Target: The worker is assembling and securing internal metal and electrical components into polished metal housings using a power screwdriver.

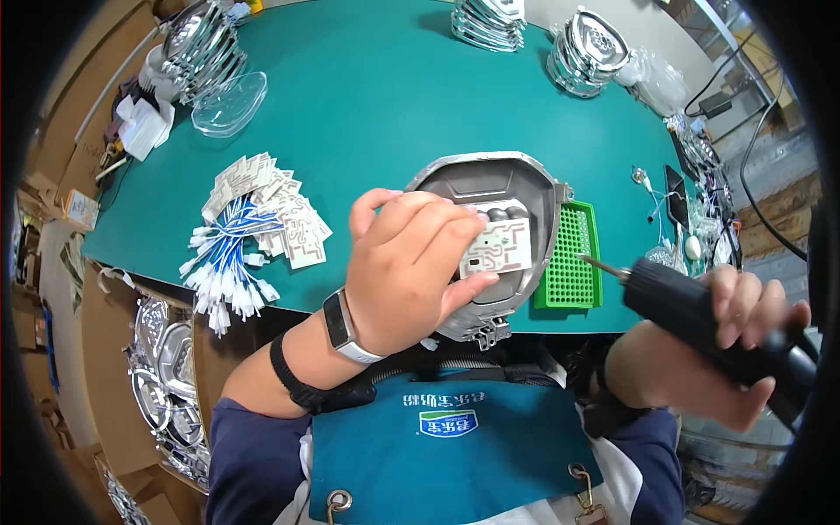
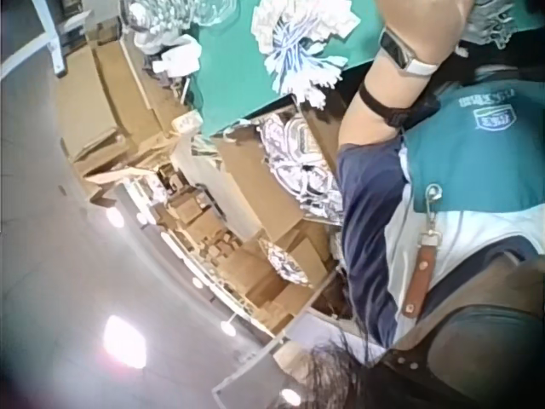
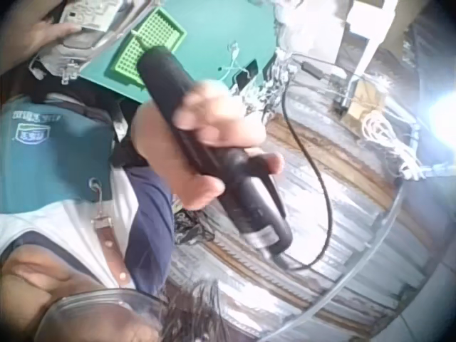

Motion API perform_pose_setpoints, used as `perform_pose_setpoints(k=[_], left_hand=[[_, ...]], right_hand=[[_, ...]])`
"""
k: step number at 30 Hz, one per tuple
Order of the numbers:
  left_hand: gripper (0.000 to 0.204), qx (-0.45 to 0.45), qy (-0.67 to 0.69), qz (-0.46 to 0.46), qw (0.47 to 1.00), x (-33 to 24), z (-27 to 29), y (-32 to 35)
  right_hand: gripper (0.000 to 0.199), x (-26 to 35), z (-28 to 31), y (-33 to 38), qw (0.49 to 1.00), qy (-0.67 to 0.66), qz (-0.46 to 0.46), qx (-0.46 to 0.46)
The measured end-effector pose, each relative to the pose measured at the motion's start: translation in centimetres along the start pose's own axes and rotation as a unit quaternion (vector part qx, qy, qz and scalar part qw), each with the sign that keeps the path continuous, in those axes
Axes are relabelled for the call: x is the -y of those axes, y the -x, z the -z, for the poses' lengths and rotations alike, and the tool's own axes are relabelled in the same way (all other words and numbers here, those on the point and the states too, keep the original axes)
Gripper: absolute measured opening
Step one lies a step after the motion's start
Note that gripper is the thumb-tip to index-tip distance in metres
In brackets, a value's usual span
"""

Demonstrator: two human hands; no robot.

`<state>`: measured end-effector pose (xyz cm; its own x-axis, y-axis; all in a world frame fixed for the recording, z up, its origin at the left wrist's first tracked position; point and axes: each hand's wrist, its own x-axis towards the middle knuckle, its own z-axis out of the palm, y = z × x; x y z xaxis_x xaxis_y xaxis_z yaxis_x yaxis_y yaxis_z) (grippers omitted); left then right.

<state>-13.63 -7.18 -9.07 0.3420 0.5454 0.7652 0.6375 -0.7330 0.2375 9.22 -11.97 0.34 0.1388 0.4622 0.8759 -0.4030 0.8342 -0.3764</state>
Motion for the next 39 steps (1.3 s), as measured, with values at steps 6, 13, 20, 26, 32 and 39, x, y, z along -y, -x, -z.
perform_pose_setpoints(k=[6,13,20,26,32,39], left_hand=[[0.041,0.0,0.024,0.021,0.999,0.1,0.0,0.3],[0.04,-0.032,0.044,0.018,0.998,0.3,-0.4,0.6],[0.037,-0.029,0.051,0.013,0.998,0.4,-0.4,0.8],[0.035,-0.027,0.045,0.014,0.999,0.2,-0.2,0.8],[0.036,-0.009,0.025,0.013,1.0,-0.4,0.2,0.8],[0.042,0.068,-0.026,-0.008,0.997,-1.7,1.9,-1.4]], right_hand=[[0.067,-5.0,-4.5,0.8,0.993,0.002,0.011,0.116],[0.064,-6.2,-5.5,1.1,0.994,0.036,0.007,0.103],[0.061,-6.5,-5.5,0.7,0.99,0.041,-0.015,0.136],[0.061,-7.4,-5.0,0.0,0.976,0.003,-0.056,0.21],[0.061,-6.7,-5.9,0.0,0.973,0.05,-0.043,0.222],[0.058,0.3,-0.4,-0.6,0.998,-0.055,0.002,-0.003]])
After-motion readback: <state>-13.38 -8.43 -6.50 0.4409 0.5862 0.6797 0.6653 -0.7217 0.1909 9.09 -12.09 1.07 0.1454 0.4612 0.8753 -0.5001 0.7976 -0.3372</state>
